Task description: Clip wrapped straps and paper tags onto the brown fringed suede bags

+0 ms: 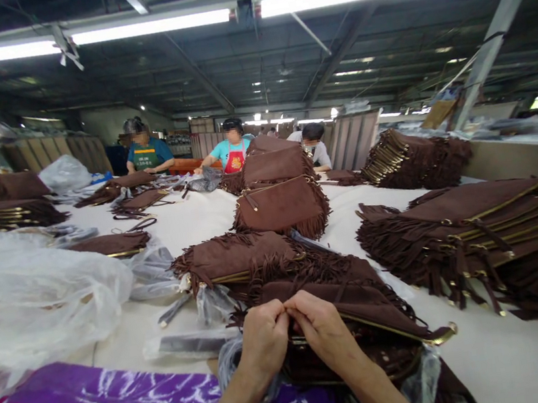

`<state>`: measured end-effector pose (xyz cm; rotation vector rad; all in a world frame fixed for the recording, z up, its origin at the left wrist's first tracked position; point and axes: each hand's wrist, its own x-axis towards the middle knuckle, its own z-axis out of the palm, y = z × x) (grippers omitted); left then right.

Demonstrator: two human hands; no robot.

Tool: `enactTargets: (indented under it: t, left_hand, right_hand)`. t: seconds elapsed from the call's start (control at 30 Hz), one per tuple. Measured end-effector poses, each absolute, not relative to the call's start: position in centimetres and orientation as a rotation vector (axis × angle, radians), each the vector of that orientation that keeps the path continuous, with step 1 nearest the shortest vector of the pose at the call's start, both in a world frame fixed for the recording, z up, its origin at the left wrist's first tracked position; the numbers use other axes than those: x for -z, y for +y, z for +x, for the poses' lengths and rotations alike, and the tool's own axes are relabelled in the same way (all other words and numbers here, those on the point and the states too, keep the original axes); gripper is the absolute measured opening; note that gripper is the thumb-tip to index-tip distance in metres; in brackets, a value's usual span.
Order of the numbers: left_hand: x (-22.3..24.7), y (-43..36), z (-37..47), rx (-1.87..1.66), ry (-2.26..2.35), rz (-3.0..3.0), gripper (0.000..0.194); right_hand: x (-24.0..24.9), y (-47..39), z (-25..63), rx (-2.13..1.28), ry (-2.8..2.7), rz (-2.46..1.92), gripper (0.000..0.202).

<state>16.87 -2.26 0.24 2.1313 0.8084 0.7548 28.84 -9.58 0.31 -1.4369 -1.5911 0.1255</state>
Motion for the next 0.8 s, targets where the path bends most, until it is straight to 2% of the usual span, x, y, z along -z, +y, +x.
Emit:
enactTargets:
  t: [0.2,0.33,0.43,0.53,0.67,0.8]
  left_hand:
    - [-1.0,-1.3,16.1,-0.828,0.692,1.900,0.023]
    - [-1.3,-1.3,14.9,-0.790,0.581,1.858,0.023]
    - [-1.6,-2.2,13.5,-0.754,0.560,2.115,0.017]
    - [-2.0,-3.4,11.6,-0.596,0.686,2.536,0.034]
    - [-2.3,-3.9,9.9,-0.336,0.891,2.770,0.011]
    - [-2.3,-4.8,9.7,-0.404,0.932,2.606,0.011]
  right_hand:
    - [-0.1,-10.9,28.9,-0.298,-1.385,-1.400,0.027]
    - [-0.2,-12.9,28.8,-0.291,-1.483,-1.440,0.025]
    - [0.1,-13.6,28.7,-0.177,-1.577,-1.450,0.014]
    - [0.3,-13.9,28.4,-0.031,-1.568,-1.523,0.019]
    - [0.5,-15.2,26.7,0.065,-1.415,-1.580,0.016]
    - [1.8,-17.7,22.9,-0.235,-1.298,-1.572,0.017]
